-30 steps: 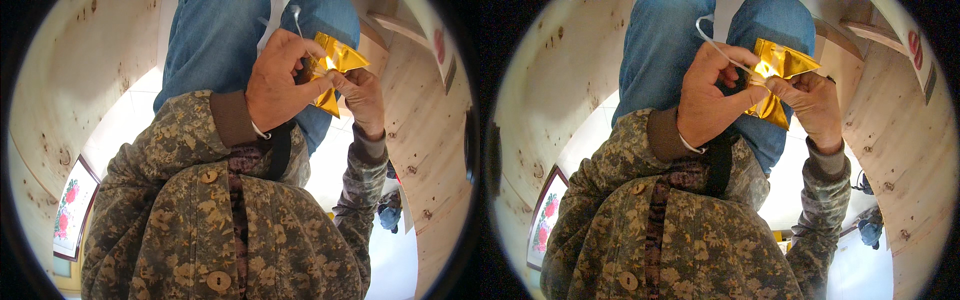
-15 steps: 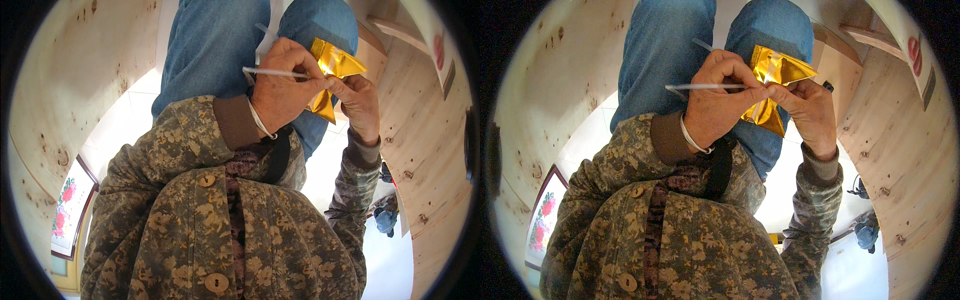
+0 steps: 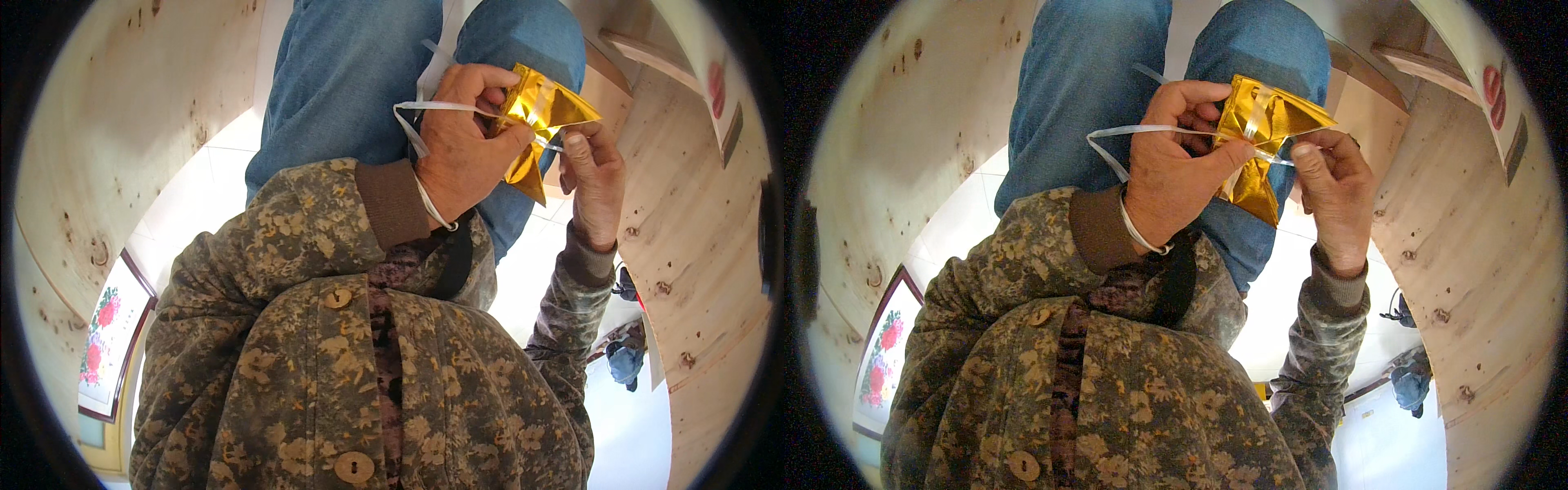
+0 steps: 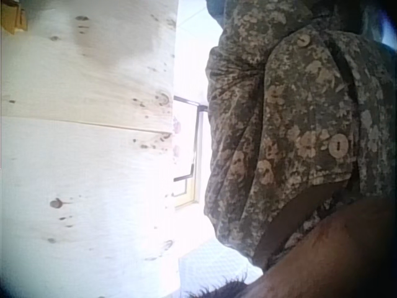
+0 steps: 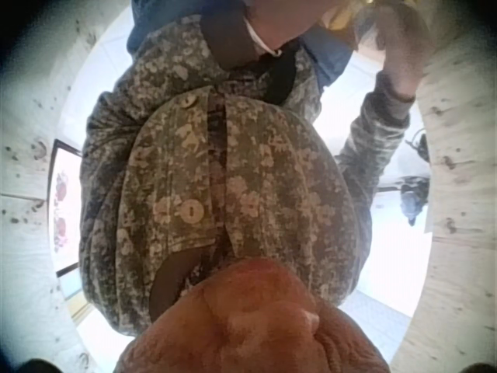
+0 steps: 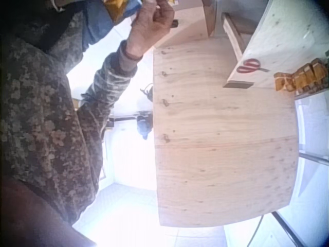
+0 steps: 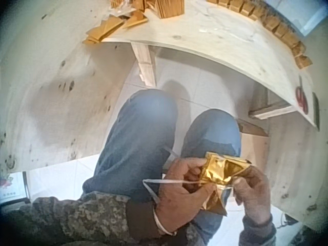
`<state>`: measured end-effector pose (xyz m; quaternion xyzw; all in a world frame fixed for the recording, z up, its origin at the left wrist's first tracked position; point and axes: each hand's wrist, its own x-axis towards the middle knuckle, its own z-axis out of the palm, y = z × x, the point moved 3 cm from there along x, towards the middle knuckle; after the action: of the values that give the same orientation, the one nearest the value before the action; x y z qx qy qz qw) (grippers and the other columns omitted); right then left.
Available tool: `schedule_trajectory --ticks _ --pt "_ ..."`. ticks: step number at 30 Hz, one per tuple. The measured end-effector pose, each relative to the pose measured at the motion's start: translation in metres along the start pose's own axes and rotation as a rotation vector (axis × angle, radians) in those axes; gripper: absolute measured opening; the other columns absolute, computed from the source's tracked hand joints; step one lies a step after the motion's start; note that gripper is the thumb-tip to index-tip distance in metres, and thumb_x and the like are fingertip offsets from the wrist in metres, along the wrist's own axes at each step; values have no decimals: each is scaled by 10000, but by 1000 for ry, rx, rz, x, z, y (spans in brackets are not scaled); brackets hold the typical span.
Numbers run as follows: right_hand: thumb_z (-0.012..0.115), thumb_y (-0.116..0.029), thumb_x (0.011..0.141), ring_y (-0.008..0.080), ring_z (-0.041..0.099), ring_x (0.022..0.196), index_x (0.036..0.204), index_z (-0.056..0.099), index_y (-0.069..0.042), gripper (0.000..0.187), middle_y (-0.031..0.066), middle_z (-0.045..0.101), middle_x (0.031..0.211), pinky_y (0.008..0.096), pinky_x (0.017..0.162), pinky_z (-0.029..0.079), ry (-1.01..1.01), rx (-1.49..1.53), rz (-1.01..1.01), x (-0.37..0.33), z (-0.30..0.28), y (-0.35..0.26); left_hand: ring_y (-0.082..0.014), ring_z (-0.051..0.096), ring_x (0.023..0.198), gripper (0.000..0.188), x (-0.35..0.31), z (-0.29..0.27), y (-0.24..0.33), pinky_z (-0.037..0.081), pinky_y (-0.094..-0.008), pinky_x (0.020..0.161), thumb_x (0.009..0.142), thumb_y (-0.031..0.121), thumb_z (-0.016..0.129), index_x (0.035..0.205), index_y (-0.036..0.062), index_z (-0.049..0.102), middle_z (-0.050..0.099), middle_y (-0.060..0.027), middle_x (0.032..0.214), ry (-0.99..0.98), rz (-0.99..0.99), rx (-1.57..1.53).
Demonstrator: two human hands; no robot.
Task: The person sits and repeatedly ties small gold paper packets with white string. They fold the packets, wrap the string around them, and secure the bundles. The finished bundles are placed on a nearby wooden surface.
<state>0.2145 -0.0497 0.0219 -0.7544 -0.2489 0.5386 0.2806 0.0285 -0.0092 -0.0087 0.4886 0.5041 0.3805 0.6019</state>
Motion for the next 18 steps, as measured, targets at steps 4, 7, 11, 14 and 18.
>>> schedule_trajectory --ticks 4,7,11,14,18 --pt "691 -204 941 88 581 702 1047 685 -40 195 32 684 851 230 595 470 329 -153 -230 -4 -14 -12 -79 578 819 522 -2 2 0 520 -194 684 765 -6 794 1209 51 526 521 -36 1004 -12 -1 18" --pt "698 -183 932 110 607 729 1010 719 -53 153 47 699 900 253 652 490 494 -375 -524 -11 -19 -37 -83 583 817 525 -3 3 0 527 -198 687 771 -3 790 1216 52 519 519 -40 1010 -19 26 60" --pt "729 -109 882 183 639 914 973 747 -74 99 66 704 995 307 793 503 257 -590 -816 -3 -7 -59 -87 588 823 521 -4 3 2 539 -212 695 777 3 789 1219 58 520 514 -41 1018 -15 21 65" --pt "749 -82 855 197 633 955 979 750 -60 126 78 701 988 331 822 509 165 -495 -731 6 -1 -57 -90 587 824 532 -3 2 4 540 -217 695 773 11 794 1227 66 522 507 -39 1018 -1 18 16" --pt "755 -67 849 190 635 934 977 748 -51 129 74 700 970 319 808 515 62 -398 -637 12 3 -52 -92 567 803 540 -4 0 9 523 -218 679 764 26 803 1229 76 532 496 -36 1008 -11 59 86"
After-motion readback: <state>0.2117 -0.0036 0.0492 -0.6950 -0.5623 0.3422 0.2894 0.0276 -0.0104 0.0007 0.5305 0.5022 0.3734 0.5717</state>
